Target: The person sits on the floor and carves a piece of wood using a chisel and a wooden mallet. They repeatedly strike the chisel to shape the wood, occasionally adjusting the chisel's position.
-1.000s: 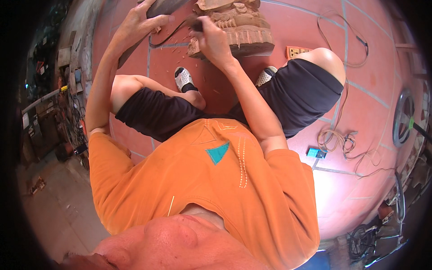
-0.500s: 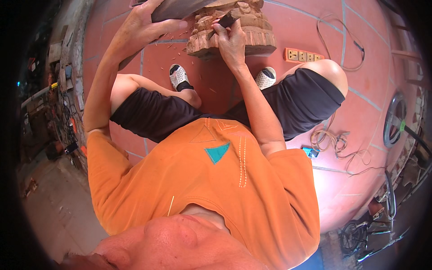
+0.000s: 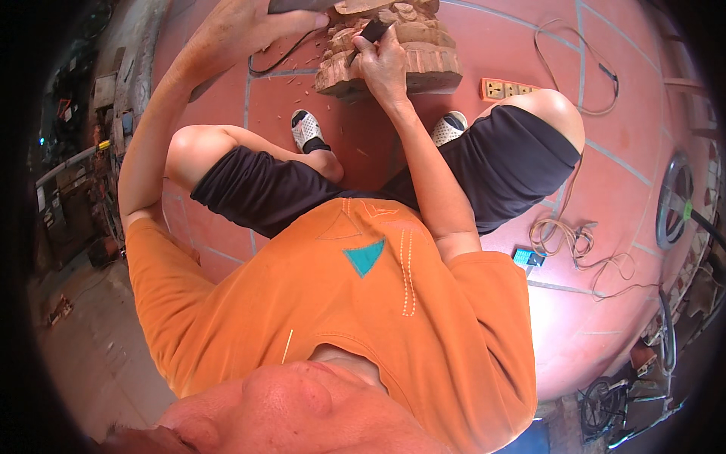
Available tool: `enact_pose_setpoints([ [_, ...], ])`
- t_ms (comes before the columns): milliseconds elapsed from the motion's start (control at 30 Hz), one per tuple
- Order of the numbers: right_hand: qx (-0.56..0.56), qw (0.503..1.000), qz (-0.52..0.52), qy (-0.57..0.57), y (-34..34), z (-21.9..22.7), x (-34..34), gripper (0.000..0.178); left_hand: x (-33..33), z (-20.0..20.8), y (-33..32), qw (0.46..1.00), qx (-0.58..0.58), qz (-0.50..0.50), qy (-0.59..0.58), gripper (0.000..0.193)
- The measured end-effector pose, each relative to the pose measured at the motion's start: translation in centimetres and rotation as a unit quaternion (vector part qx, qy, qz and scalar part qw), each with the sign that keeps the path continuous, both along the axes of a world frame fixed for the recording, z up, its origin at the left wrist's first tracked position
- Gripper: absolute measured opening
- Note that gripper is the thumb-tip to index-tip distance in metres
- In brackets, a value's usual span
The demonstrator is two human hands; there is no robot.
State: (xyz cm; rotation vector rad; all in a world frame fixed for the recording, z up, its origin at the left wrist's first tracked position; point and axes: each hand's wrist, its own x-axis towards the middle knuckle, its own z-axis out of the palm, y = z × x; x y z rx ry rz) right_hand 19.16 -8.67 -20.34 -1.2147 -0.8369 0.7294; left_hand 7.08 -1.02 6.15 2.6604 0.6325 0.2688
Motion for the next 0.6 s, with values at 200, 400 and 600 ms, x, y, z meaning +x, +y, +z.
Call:
enact_pose_setpoints([
  [200,-0.014,0.998,-0.007,-0.062,0.1,0.2,-0.3,0.024,-1.1,-2.6,0.4,0.966,0.004,0.025,0.256,0.063],
  [400,-0.007,1.000,-0.009,0.006,0.2,0.3,-0.1,0.024,0.5,-0.3,-0.2,0.983,0.026,0.037,0.180,0.069],
  [600,-0.023,0.999,-0.016,-0.035,0.1,0.2,-0.3,0.023,-0.3,-2.6,-0.3,0.988,-0.012,0.033,0.151,0.063],
])
